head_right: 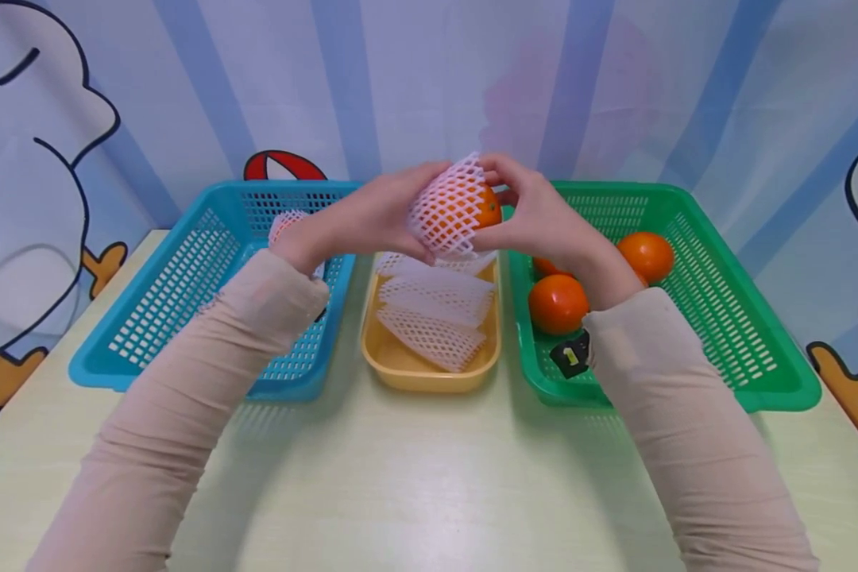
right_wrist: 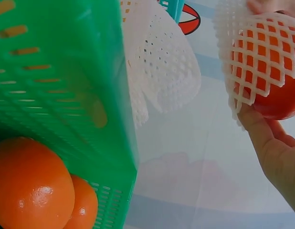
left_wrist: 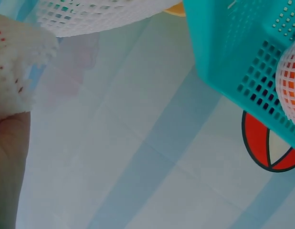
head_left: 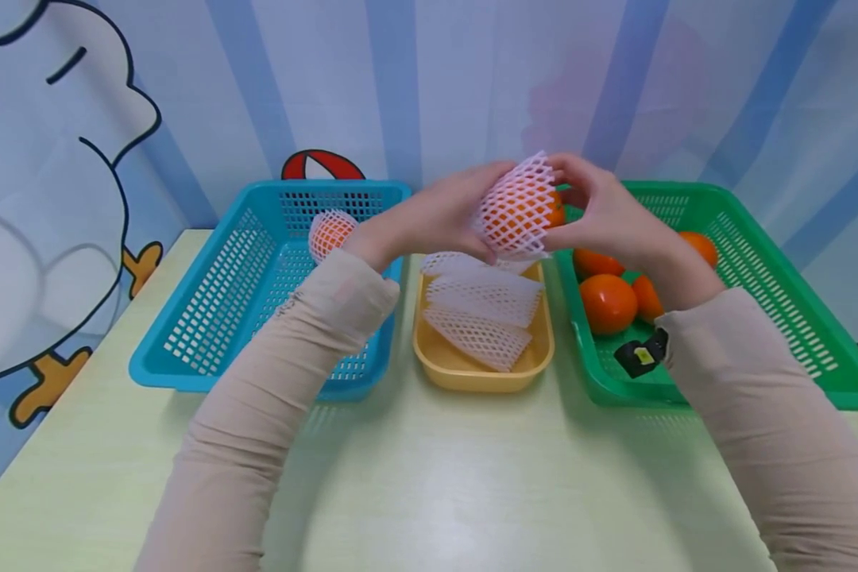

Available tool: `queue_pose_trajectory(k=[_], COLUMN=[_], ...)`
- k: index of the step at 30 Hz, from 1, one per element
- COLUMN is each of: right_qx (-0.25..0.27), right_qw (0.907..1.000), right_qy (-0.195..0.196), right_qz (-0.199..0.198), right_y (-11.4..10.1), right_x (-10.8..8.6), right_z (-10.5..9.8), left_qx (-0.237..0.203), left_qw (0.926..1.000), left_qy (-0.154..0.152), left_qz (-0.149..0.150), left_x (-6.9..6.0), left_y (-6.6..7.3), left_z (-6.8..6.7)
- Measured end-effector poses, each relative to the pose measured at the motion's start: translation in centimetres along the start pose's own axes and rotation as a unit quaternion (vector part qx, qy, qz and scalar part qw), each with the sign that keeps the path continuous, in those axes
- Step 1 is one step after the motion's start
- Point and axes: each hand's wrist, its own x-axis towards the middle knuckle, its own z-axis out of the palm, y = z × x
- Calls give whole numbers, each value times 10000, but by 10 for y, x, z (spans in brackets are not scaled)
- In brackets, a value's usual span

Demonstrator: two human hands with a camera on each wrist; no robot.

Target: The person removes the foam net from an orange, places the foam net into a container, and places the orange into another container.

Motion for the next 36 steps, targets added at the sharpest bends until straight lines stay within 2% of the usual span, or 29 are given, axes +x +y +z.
queue_pose_trajectory(k=[7, 14, 17, 20, 23, 27, 31, 36], right_qx=[31, -123, -274, -374, -348, -337, -408, -396], right_qw=[9999, 9996, 9986, 9966, 9956, 9950, 9937, 9926], right_qy=[-109, -106, -67, -38, -22, 76, 237, 457], right_qz=[-21, 217, 450, 731, 870, 936, 1012, 1056], right_y=[1, 1, 1, 3, 5, 8, 9, 13], right_x=[-1, -6, -11, -17, -22, -28, -33, -39], right_z=[-2, -6, -10, -16, -22, -32, -41, -52], left_qx=[149, 285, 307, 123, -52, -73, -180, -219], left_qw=[9998, 9990, 9978, 9942, 9874, 9762, 9580, 9343], left_qy=[-122, -274, -515, -943, -1375, -1836, -2416, -3110], left_qz=[-48, -229, -298, -507, -775, -1149, -1535, -1728], left_x=[-5, -6, -7, -8, -10, -14, -16, -15], left_y=[-5, -4, -6, -8, -9, -8, -5, -5], left_z=[-2, -3, -3, -1, 2, 5, 7, 15])
